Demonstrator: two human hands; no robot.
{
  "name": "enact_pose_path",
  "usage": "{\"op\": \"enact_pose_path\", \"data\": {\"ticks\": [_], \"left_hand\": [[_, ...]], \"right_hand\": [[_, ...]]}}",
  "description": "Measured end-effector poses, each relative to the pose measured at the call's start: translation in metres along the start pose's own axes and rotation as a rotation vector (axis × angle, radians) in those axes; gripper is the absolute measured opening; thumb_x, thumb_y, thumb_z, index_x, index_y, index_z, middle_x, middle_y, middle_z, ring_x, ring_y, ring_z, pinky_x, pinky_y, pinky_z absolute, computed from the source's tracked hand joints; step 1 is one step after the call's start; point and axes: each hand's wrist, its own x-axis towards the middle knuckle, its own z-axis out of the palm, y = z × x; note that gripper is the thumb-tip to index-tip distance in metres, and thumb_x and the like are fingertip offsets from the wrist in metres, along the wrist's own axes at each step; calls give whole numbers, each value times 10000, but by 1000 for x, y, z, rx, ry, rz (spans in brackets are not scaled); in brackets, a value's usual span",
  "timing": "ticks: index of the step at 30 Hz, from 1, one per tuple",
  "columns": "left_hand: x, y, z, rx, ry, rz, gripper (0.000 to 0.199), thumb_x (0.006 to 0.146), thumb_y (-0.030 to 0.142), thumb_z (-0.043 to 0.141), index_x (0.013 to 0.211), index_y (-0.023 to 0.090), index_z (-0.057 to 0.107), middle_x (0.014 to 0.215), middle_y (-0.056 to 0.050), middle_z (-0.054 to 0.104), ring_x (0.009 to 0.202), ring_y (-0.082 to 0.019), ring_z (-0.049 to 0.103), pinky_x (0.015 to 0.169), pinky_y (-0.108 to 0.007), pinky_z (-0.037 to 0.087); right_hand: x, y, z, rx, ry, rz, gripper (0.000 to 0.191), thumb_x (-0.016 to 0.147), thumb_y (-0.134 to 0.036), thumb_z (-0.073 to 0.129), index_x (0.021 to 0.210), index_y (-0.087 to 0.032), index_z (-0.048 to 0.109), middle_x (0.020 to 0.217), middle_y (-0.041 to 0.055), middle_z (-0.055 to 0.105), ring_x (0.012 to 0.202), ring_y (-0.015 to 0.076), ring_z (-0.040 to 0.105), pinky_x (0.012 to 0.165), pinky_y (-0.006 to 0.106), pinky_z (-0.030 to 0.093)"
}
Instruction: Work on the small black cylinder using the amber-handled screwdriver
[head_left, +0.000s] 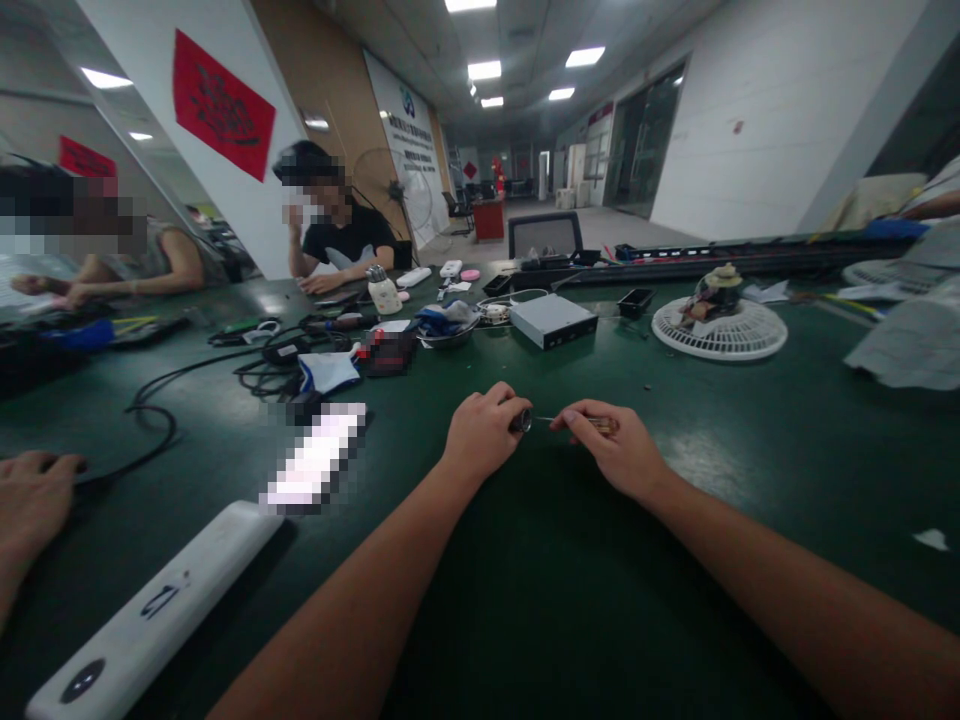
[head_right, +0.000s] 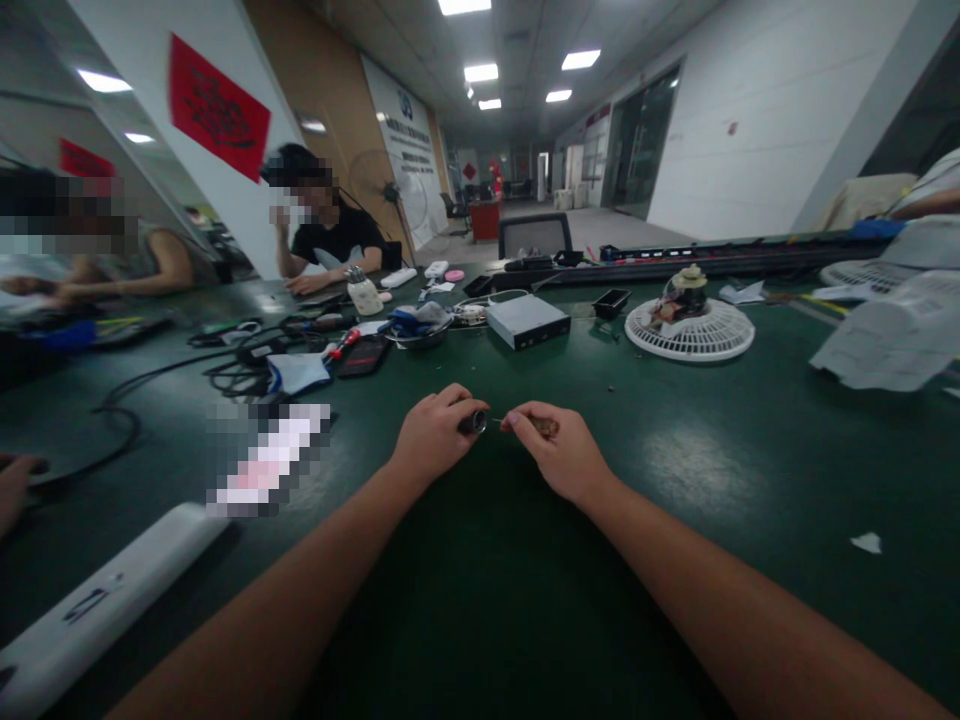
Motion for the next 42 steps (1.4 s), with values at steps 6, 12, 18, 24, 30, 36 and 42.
{"op": "enact_pose_path", "data": {"ticks": [6,12,18,24,30,36,42], "left_hand": [[0,1,1,-4,-11,26,249,858,201,658,1096,252,710,1079,-23,663,887,-195,624,776,-340,488],[0,1,2,-4,-44,12,240,864,199,650,1087,255,715,1060,-17,674,861,-188,627,761,-335,487],[0,2,1,-6,-47,-15,265,870,203,642,1123,244,706,1082,-26,681,867,-195,634,765,-338,490],[0,2,1,-4,-58,-14,291,866,200,645,1150,246,694,1095,-33,671,885,-197,638,773,-335,494],[1,3,-1,-18,-81,-30,260,873,206,633,1119,245,705,1095,-31,681,879,-195,646,776,-330,503],[1,5,-1,-10,-73,-50,285,869,207,628,1144,250,687,1073,-20,698,867,-210,656,763,-346,508],[1,7,-4,-20,-55,-23,285,887,207,611,1167,241,654,1090,-21,703,918,-218,656,796,-357,510]], "right_hand": [[0,-1,1,157,10,-12,301,976,-394,564,882,-180,754,874,55,746,776,189,680,700,315,544],[-3,-5,2,-39,-31,-42,300,976,-372,567,850,-183,762,799,38,722,698,171,639,649,302,497],[-3,-4,2,-51,-12,-43,276,970,-374,575,905,-185,765,846,45,733,704,172,645,658,308,508],[-1,2,2,132,-28,1,311,975,-418,558,926,-183,754,887,66,737,789,199,675,694,329,544],[0,3,1,72,-60,5,328,966,-420,567,836,-178,745,812,59,725,733,191,661,687,332,539],[-1,2,3,39,-53,17,314,949,-439,597,829,-186,739,834,62,733,779,205,678,691,323,544],[0,2,3,143,-33,14,291,962,-432,576,896,-189,723,902,66,738,829,210,684,697,324,557]]}}
